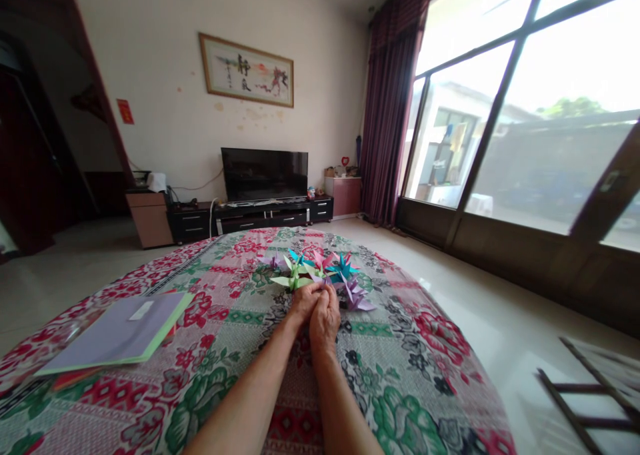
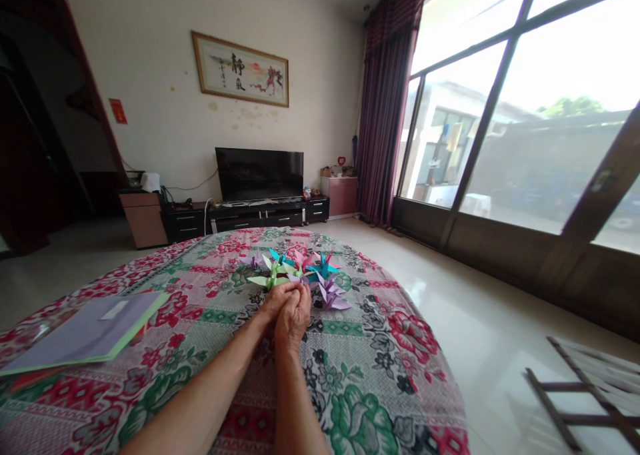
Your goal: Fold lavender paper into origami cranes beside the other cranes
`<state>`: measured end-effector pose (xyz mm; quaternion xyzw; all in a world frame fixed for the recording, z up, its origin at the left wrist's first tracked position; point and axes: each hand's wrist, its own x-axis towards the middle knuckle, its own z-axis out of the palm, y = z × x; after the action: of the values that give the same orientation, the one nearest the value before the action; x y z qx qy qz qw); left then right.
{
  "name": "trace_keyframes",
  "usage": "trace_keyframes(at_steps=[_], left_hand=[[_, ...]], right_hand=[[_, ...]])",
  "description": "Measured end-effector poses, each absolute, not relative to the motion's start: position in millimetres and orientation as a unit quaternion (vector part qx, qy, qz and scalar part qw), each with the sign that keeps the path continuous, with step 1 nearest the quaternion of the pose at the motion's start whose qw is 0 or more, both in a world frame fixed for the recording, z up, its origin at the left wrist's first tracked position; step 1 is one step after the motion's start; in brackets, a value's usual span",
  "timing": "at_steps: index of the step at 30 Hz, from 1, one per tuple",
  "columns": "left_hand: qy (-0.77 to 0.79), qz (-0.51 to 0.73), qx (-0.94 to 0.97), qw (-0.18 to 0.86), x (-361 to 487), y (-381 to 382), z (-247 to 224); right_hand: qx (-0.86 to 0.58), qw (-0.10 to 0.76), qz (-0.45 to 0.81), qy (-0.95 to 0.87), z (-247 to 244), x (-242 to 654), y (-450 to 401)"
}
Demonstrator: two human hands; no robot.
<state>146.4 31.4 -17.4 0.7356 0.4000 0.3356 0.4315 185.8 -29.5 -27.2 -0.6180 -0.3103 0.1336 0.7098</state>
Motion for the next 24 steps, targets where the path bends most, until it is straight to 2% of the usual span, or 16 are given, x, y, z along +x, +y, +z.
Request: trace_keyframes(at_steps=[14, 24], left_hand=[[0.394, 0.362, 0.71, 0.458, 146.4, 26.9, -18.9], [0.39, 0.387, 0.678, 0.488, 151.7, 26.0, -25.9]], right_hand=[[-0.618, 0.702, 0.17, -0.309, -25.7, 189.8, -31.4], [-0.63, 0.716, 0.115, -0.277, -24.2, 187.1, -35.7]])
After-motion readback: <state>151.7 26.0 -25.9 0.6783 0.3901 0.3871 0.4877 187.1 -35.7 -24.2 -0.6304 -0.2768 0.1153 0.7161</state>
